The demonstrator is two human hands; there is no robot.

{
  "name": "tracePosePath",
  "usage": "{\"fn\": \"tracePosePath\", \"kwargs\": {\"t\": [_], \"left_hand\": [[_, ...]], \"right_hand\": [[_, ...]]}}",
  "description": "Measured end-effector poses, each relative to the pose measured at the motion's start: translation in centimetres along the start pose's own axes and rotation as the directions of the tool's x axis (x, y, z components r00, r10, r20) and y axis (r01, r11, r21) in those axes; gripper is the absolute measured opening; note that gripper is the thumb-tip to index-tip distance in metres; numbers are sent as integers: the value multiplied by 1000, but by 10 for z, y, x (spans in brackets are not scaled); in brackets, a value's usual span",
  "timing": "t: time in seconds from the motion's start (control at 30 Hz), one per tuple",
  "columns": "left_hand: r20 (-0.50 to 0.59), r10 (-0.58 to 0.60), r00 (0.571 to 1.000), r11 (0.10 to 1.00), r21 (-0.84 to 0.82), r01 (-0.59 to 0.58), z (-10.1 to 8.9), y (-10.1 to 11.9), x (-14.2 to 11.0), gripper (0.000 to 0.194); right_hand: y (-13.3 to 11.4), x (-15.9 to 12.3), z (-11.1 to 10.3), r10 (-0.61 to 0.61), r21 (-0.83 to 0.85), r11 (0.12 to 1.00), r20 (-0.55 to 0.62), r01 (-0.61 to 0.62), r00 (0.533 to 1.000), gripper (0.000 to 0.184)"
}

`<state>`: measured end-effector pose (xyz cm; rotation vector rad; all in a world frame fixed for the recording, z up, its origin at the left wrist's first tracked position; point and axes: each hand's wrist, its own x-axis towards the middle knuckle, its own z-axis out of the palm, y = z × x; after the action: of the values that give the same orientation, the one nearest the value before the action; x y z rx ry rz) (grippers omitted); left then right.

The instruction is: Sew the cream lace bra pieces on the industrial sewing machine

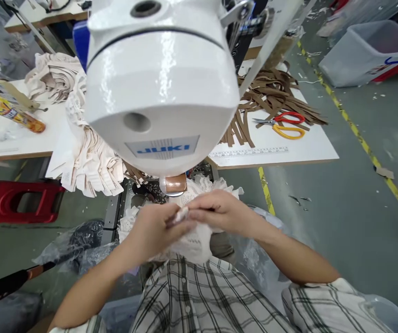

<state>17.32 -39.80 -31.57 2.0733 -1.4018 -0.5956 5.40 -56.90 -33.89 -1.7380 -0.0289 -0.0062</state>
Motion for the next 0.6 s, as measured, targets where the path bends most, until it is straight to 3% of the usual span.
{"fn": "tracePosePath", "kwargs": {"t": [0.07,0.13,0.2,0.33,0.6], "left_hand": [[-41,-203,978,970,-142,195,-4,-15,9,34],[-164,-304,939,936,-235,262,-7,-27,19,28],[-260,-361,896,919,-262,294,-9,-34,28,32],[-281,-390,877,911,-254,324,-9,-41,41,50],[-308,-336,890,937,-200,285,-10,-46,46,46]], "right_hand": [[8,11,-5,61,-135,987,-184,-86,981,26],[19,23,-12,106,-191,967,-297,-168,949,34],[27,34,-17,149,-174,961,-332,-215,932,45],[31,48,-22,199,-91,966,-342,-243,919,52],[36,53,-24,191,-60,971,-373,-230,908,59]]}}
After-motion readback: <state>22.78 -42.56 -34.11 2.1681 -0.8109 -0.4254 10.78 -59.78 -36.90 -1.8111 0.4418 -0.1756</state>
